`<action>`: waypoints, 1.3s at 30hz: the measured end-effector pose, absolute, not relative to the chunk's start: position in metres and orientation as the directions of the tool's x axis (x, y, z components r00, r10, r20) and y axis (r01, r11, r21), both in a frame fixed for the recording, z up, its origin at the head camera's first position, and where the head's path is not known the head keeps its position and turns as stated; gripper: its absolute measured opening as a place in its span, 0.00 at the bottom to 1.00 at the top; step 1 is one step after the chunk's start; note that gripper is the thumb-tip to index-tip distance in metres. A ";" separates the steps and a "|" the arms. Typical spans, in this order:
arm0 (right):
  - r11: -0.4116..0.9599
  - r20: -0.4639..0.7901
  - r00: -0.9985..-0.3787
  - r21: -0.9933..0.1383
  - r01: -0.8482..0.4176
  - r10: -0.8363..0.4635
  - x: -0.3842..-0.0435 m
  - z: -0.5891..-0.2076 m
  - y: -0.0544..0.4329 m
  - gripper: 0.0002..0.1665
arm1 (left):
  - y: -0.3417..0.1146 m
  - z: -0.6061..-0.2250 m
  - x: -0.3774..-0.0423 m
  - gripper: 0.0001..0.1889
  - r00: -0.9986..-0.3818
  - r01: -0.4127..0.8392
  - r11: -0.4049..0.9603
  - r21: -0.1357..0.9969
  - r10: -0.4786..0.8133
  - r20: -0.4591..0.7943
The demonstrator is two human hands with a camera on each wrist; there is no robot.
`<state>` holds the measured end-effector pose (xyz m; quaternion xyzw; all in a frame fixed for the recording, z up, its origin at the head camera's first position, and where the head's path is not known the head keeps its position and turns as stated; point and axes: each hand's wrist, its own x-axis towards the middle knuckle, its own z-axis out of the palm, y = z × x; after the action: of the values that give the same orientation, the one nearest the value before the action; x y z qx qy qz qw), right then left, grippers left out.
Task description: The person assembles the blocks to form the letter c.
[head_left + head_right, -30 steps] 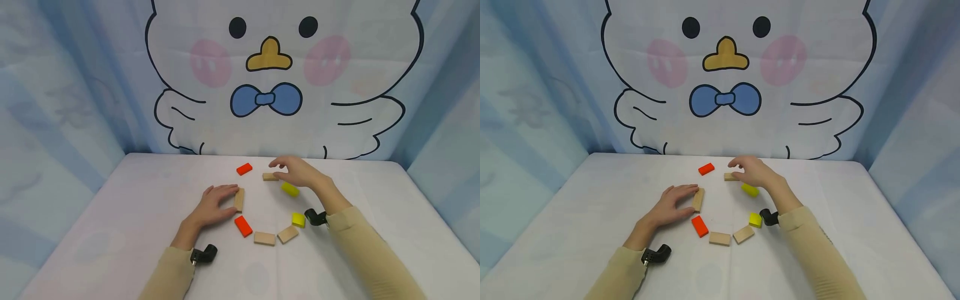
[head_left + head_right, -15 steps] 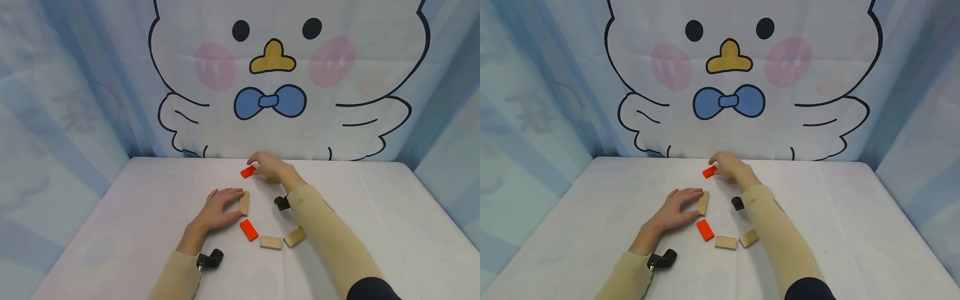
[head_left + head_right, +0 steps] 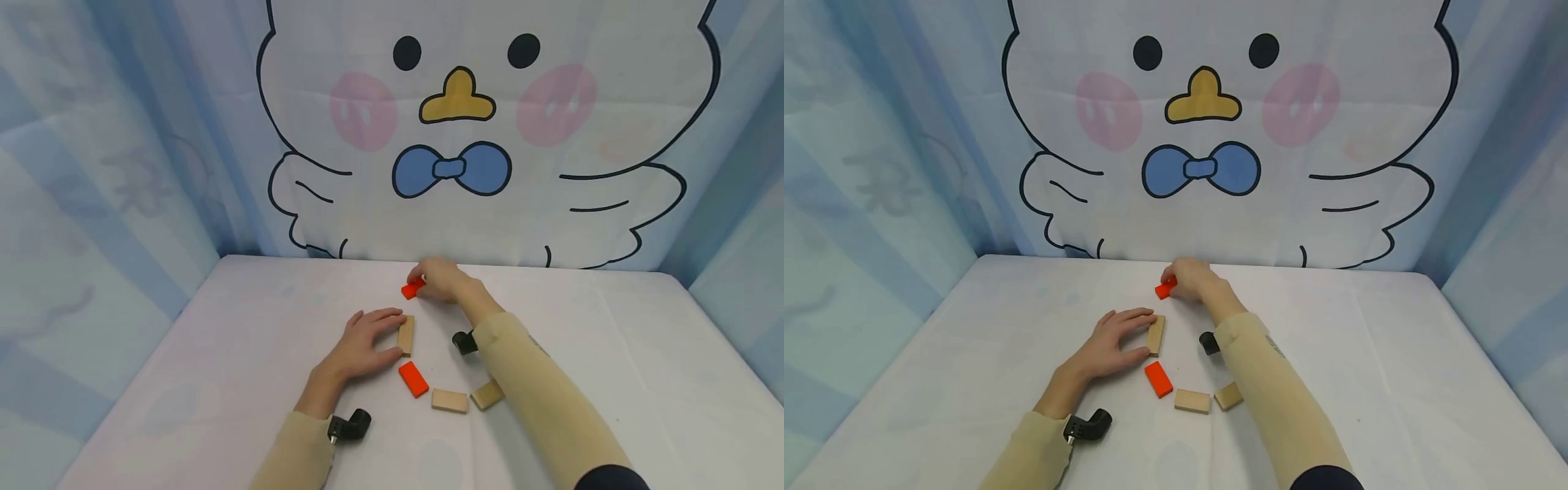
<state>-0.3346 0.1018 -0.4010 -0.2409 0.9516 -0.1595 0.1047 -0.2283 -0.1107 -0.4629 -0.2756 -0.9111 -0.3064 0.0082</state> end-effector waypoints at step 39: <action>0.825 -0.169 -0.829 -0.324 -0.464 -0.533 -0.309 -0.397 0.110 0.14 | -0.113 -0.463 -0.228 0.29 -0.857 0.488 0.661 0.570 0.488 0.167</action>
<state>-0.3094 0.1104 -0.3971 -0.2631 0.9467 -0.1357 0.1270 -0.2280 -0.1133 -0.4630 -0.2678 -0.9114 -0.3126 -0.0002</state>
